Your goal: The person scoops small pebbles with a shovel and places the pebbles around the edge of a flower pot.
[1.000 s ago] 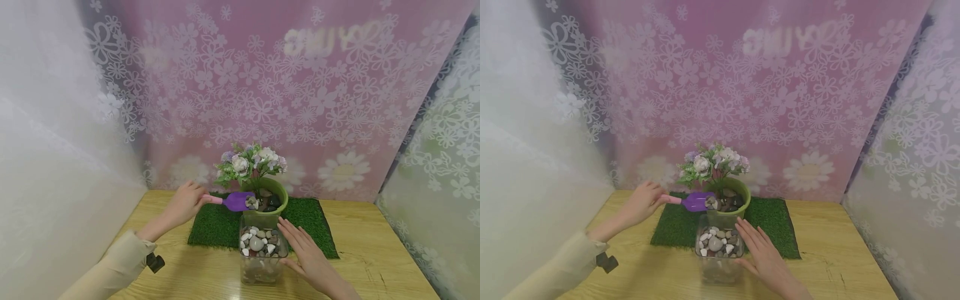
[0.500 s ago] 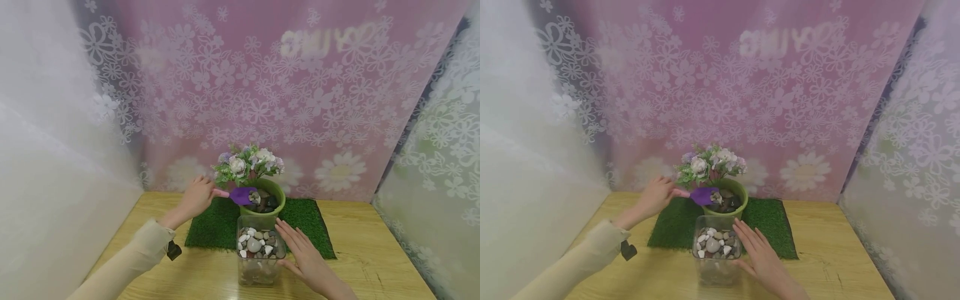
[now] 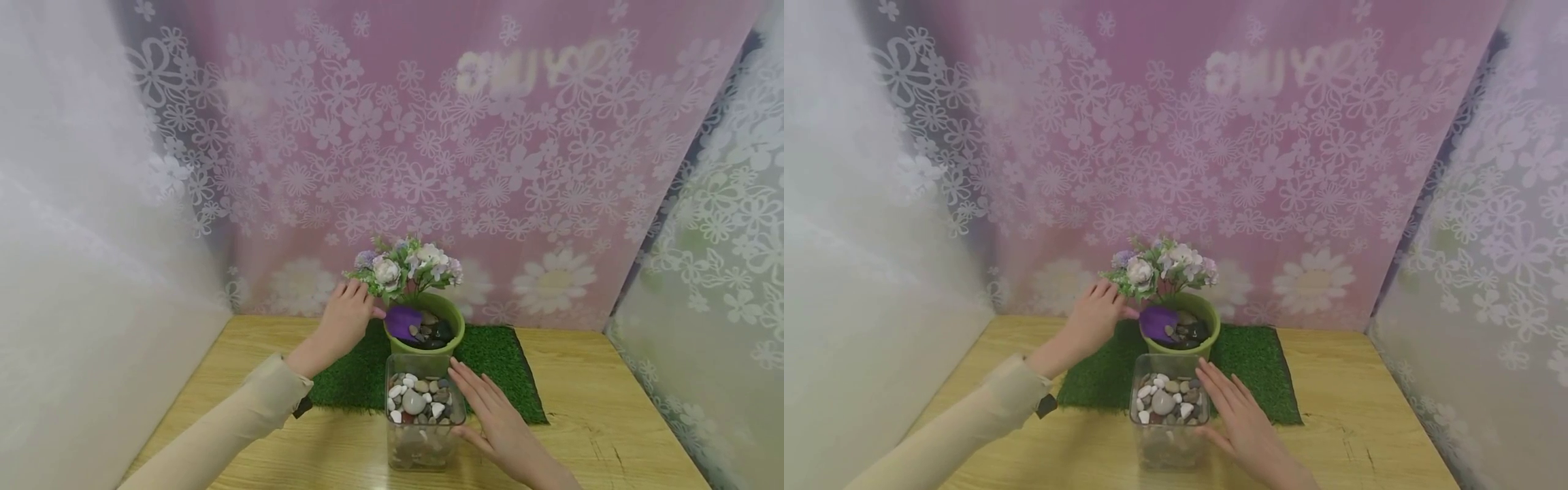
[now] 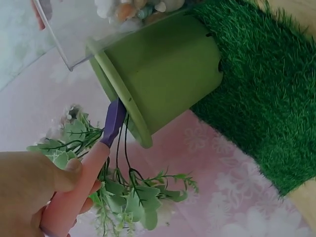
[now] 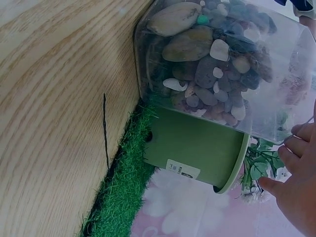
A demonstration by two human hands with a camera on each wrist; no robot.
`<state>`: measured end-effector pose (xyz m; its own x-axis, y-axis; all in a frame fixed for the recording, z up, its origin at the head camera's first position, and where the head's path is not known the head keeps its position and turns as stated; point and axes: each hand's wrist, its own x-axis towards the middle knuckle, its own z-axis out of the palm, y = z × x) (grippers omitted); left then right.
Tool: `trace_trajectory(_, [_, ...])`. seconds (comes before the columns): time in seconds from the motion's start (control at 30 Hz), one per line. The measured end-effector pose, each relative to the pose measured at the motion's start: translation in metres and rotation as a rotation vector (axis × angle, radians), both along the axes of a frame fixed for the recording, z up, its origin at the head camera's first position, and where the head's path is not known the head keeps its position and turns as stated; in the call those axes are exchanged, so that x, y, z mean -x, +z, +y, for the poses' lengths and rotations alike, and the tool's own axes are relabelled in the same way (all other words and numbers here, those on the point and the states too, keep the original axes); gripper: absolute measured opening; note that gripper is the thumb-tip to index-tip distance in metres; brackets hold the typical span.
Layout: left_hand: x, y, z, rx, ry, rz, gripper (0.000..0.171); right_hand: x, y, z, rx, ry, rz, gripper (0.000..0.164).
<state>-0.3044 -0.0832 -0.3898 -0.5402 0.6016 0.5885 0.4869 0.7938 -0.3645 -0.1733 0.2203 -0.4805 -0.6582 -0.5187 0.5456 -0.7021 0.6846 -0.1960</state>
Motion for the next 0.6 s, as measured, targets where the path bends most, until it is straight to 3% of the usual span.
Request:
trace_trajectory(0.13, [-0.001,0.003,0.000,0.031,0.025,0.046,0.008,0.000,0.000,0.000,-0.003,-0.001,0.003,0.091])
trace_trajectory(0.37, [-0.012,0.019,-0.010,0.081,0.081,-0.018,0.020,-0.001,0.000,0.000,-0.006,-0.011,-0.017,0.091])
trace_trajectory(0.47, [-0.014,0.023,-0.019,0.032,0.077,-0.046,0.016,0.000,0.000,0.000,-0.006,-0.009,-0.012,0.090])
trace_trajectory(0.6, [-0.019,0.024,-0.034,-0.102,0.036,-0.112,0.012,0.000,-0.001,0.000,-0.003,-0.006,-0.006,0.090])
